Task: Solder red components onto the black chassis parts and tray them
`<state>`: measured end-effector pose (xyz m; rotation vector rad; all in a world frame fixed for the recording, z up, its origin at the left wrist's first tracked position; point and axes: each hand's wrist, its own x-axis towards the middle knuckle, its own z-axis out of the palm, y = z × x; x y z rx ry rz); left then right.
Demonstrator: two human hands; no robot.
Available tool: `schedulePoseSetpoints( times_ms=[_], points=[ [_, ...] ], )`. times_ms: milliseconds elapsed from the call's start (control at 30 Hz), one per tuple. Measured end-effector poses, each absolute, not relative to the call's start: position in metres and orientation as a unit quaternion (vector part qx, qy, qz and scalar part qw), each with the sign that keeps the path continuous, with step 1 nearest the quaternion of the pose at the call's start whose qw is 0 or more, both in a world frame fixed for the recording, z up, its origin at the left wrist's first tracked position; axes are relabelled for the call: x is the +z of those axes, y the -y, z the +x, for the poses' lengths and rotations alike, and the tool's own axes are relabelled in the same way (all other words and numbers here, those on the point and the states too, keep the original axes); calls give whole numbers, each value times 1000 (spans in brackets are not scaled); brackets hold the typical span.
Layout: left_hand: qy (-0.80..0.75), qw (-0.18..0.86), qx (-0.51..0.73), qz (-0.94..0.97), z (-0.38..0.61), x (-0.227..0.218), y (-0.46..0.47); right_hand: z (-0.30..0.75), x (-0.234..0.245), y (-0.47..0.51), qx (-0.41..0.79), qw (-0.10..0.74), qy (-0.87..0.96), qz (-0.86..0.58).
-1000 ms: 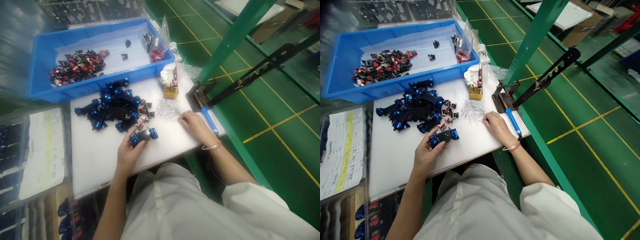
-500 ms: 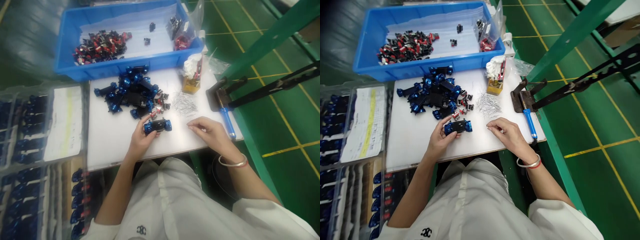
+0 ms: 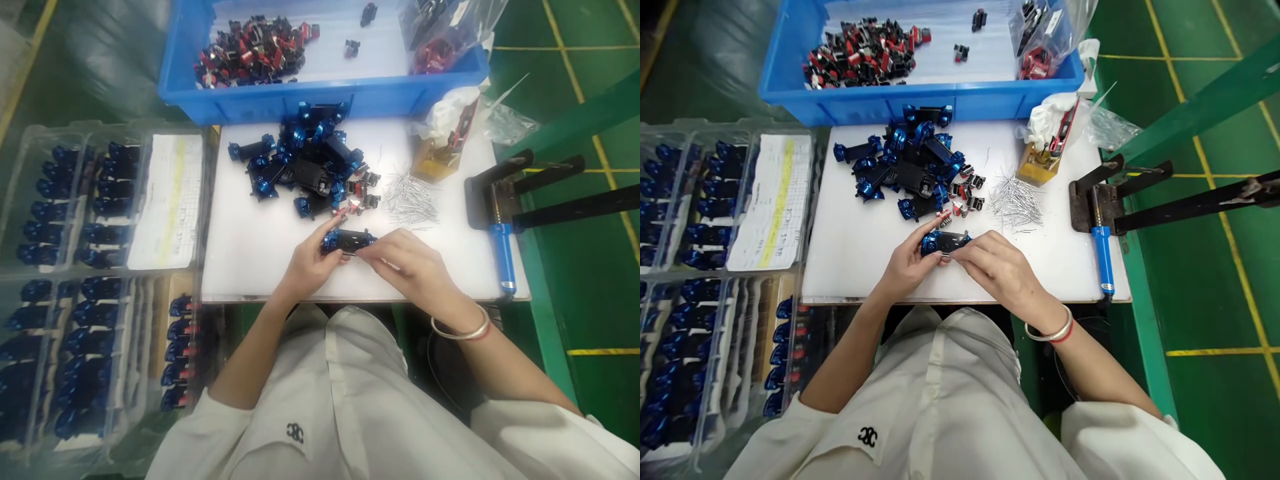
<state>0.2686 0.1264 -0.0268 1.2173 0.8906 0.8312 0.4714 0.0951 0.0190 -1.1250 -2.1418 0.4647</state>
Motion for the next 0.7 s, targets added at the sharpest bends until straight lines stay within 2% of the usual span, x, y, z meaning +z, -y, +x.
schedulePoseSetpoints(
  times_ms=[167,367,700],
  points=[
    [-398,647,372,533,270,-28,-126,466,4,-104,101,326,844,-414],
    [-390,631,383,550,270,-31,-126,465,0,-105,79,312,860,-396],
    [-395,546,402,620,271,-35,-122,471,-7,-100,43,295,879,-372]
  ],
)
